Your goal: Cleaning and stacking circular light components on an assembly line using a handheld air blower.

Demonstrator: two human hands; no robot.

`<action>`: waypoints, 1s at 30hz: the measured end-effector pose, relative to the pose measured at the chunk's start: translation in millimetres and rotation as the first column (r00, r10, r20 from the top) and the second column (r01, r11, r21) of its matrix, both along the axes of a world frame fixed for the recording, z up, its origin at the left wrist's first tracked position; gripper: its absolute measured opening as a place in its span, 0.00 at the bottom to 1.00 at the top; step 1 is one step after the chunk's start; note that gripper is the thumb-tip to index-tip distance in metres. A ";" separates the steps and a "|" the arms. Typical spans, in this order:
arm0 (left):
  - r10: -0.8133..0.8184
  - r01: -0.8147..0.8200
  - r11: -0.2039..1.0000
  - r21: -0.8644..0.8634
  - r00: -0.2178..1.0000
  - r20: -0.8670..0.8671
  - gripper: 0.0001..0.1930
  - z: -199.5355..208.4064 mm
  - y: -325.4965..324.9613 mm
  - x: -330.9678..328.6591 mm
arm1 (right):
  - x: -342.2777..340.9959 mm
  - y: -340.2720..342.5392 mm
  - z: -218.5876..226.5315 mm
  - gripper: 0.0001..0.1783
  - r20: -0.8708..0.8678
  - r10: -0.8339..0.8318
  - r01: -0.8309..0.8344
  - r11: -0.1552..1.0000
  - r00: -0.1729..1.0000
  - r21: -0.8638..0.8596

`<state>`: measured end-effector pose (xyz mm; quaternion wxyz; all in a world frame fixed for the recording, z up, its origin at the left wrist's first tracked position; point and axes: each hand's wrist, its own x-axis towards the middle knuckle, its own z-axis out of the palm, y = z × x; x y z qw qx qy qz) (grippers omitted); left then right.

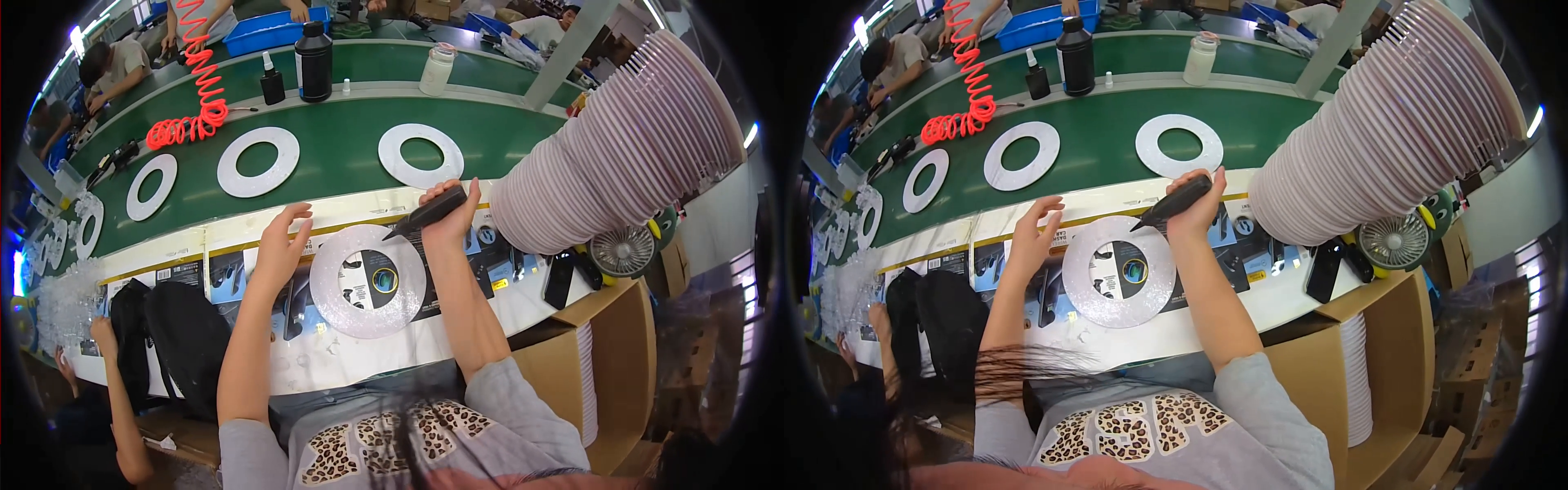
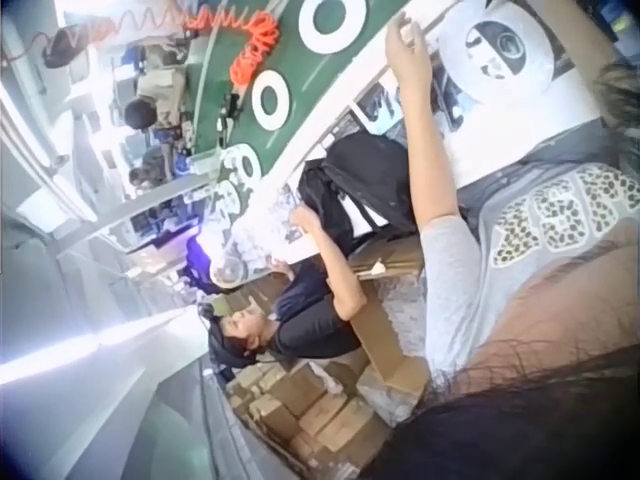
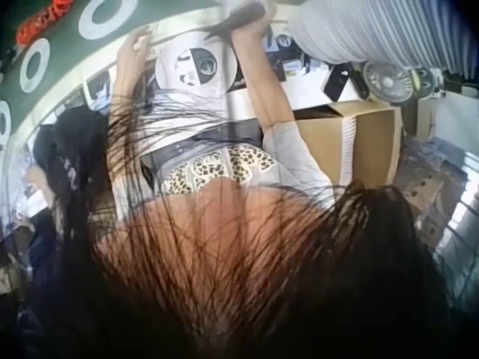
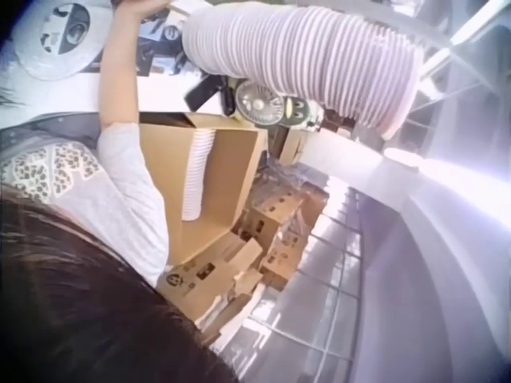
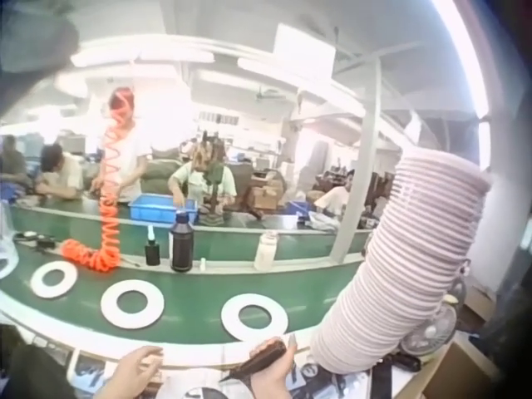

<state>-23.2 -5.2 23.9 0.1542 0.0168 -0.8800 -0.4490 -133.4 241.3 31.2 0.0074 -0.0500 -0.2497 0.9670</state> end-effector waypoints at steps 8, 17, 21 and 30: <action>-0.232 0.228 0.898 -0.376 0.972 0.036 0.20 43.9 21.7 -91.4 | -14.7 27.9 6.4 0.26 0.148 0.091 -0.057 0.974 0.985 -0.218; -0.463 0.570 0.534 -0.624 0.815 0.347 0.36 14.0 101.9 -201.2 | -24.9 46.3 -5.1 0.15 0.045 0.116 -0.101 0.963 0.992 -0.250; -0.457 0.599 0.397 -0.695 0.786 0.417 0.36 5.9 108.8 -224.6 | -15.3 46.9 13.7 0.21 0.059 0.085 -0.073 0.980 0.995 -0.183; -0.312 0.103 0.651 -0.752 0.939 -0.141 0.30 -10.2 78.9 -207.0 | -20.5 38.0 -3.0 0.25 0.203 0.024 -0.023 1.000 0.979 -0.009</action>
